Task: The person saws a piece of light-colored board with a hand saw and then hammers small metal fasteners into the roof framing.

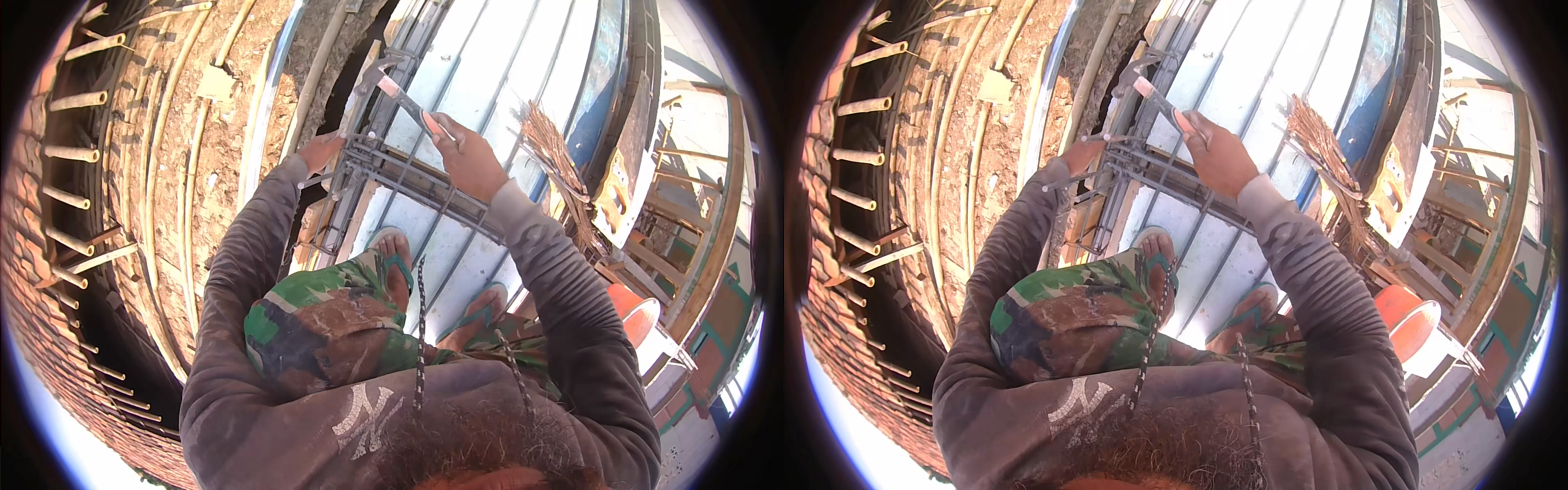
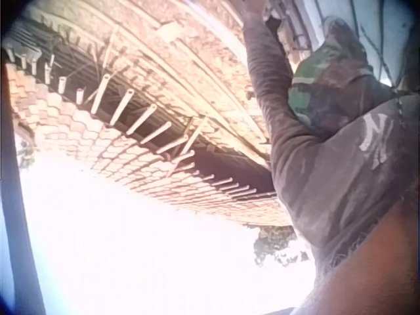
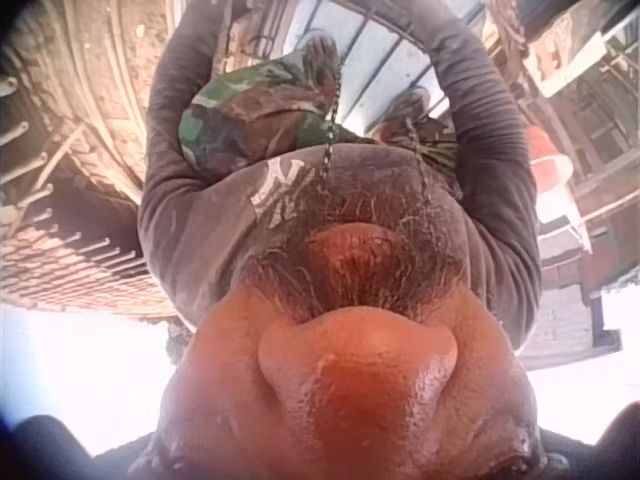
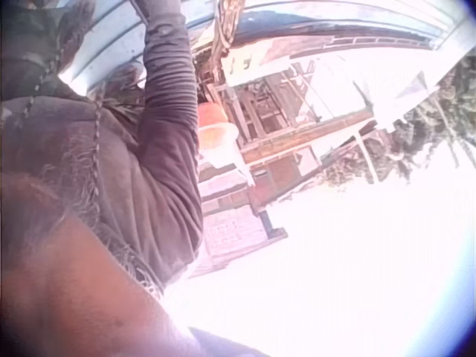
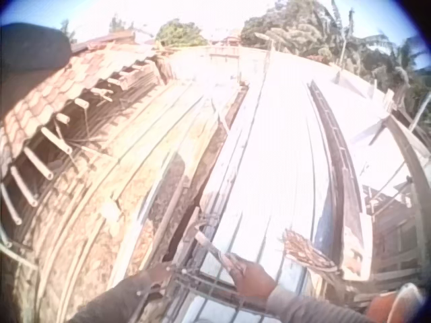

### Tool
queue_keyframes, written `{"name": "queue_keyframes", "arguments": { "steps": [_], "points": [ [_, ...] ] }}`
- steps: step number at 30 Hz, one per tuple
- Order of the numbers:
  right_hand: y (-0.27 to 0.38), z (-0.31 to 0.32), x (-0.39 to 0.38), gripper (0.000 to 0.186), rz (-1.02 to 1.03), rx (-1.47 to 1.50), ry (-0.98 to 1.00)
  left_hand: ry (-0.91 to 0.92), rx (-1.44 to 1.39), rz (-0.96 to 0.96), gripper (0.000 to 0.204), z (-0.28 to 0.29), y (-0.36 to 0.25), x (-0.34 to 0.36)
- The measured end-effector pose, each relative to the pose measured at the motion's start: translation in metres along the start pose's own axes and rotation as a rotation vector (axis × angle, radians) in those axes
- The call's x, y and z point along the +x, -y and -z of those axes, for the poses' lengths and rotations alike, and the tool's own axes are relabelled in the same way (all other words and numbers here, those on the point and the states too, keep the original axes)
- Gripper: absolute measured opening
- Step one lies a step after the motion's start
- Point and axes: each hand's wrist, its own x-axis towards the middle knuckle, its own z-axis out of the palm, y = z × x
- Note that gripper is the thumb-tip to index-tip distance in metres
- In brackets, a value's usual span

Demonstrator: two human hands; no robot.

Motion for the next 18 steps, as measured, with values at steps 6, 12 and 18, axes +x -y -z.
{"name": "queue_keyframes", "arguments": {
  "steps": [6,12,18],
  "points": [
    [-0.027,0.059,-0.076,0.042,-0.229,0.311,-0.032,-0.088,-0.074,0.049,0.058,0.017,-0.019,-0.03],
    [-0.051,0.099,-0.111,0.047,-0.208,0.131,-0.115,-0.232,-0.06,-0.001,0.035,-0.001,-0.025,-0.066],
    [-0.058,0.113,-0.13,0.041,-0.149,0.1,-0.104,-0.355,0.288,-0.204,0.035,-0.012,-0.032,-0.08]
  ]
}}
